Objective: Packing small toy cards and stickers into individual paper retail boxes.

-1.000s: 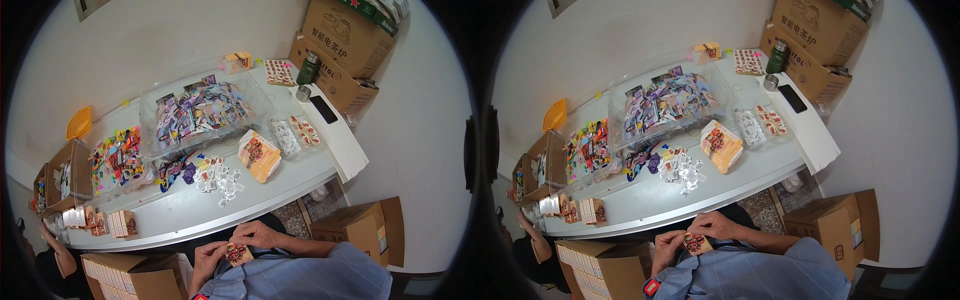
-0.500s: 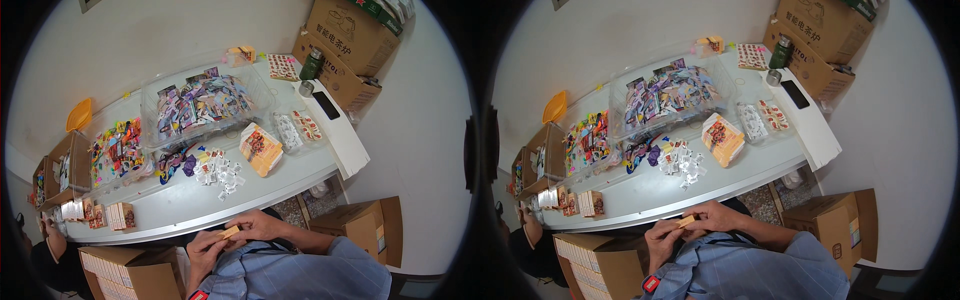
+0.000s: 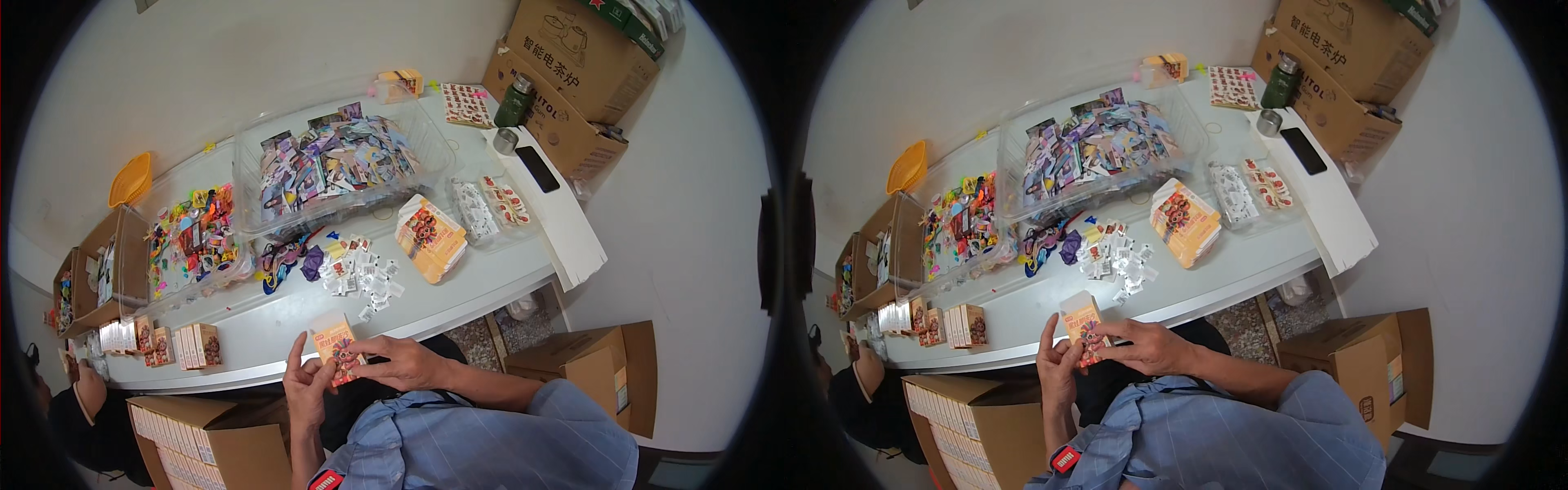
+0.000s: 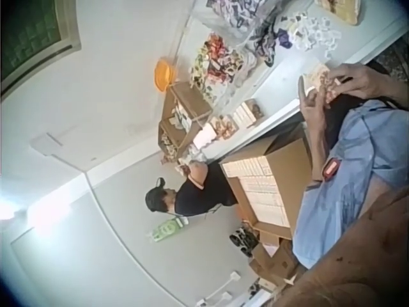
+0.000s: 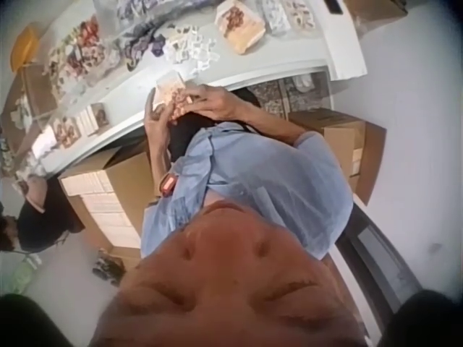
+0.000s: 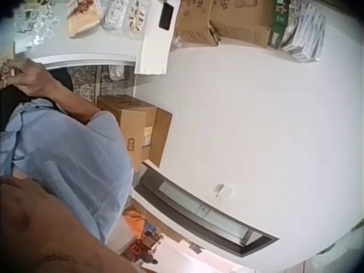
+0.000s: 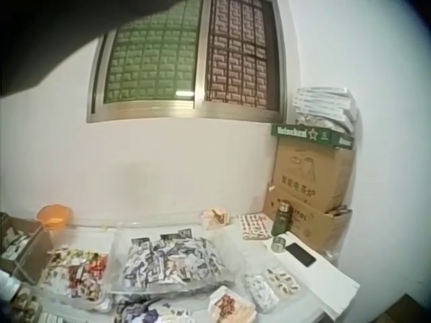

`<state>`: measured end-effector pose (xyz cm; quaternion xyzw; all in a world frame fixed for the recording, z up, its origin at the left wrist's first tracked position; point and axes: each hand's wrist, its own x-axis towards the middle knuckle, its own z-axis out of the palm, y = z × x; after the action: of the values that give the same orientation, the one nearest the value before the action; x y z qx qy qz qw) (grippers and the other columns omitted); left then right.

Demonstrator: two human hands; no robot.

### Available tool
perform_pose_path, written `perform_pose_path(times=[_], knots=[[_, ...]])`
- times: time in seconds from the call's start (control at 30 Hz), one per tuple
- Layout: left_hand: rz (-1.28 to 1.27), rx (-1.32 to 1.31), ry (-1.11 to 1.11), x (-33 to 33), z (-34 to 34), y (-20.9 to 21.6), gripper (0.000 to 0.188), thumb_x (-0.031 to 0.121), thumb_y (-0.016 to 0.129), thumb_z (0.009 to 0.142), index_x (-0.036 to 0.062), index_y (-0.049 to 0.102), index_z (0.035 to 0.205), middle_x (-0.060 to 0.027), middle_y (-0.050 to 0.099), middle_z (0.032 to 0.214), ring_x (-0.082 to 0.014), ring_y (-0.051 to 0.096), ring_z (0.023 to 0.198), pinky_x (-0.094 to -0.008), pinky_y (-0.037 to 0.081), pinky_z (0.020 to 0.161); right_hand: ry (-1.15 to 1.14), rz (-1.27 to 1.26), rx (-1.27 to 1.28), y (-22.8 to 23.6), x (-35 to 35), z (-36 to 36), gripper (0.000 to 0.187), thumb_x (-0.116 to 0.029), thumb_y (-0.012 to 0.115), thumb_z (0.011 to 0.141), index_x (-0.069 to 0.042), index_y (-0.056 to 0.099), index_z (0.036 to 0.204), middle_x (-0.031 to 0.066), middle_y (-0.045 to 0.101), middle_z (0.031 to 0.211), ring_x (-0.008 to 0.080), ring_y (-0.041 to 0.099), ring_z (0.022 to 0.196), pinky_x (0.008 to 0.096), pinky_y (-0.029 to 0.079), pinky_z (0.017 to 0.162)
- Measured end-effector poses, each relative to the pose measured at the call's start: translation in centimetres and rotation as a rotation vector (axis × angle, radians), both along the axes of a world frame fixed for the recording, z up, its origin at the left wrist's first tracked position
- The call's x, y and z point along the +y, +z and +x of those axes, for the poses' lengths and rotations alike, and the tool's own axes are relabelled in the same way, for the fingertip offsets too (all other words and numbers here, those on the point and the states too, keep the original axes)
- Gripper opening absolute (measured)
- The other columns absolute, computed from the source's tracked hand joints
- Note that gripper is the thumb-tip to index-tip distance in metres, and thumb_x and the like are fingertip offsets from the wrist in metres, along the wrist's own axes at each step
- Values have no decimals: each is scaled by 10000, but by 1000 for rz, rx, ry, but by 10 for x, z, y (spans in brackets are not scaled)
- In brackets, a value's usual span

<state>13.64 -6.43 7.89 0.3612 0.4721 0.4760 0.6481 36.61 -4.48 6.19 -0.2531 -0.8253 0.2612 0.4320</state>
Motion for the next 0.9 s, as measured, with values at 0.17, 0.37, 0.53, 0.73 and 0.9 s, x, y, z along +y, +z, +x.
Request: perform_pose_path(times=[0.17,0.37,0.53,0.73,0.9], knots=[[65,77,-154,15,-10,-1,859,-76,756,827,31,292,1542,-118,715,944,-126,686,781,-236,538,672,33,-139,58,-5,-1,0,368,-9,712,847,-113,667,1198,130,552,1384,297,620,1160,376,539,963],[151,274,-203,35,-9,-7,816,-83,771,808,32,311,1472,-149,717,1003,-157,701,841,-266,555,748,-5,-461,150,-11,2,-3,309,1,669,891,-64,658,1193,140,570,1345,292,595,1203,375,493,1008],[243,284,-25,43,-11,-44,700,-52,747,854,26,359,1432,-176,709,1081,-169,695,878,-284,577,759,-15,-591,151,-16,17,-11,322,-10,688,886,-45,658,1204,131,590,1303,273,570,1224,367,465,1030],[302,229,44,50,-15,-61,604,-24,712,898,25,431,1431,-169,690,1144,-173,687,909,-276,578,725,-4,-454,50,-20,31,-22,302,-25,713,869,-26,667,1168,138,635,1219,252,611,1144,337,501,962],[320,230,215,62,-34,-70,605,-15,694,915,35,413,1449,-167,675,1178,-169,683,929,-264,569,710,-157,-362,70,19,75,-17,213,-15,722,860,-20,684,1069,113,691,1042,183,663,847,289,545,754]])
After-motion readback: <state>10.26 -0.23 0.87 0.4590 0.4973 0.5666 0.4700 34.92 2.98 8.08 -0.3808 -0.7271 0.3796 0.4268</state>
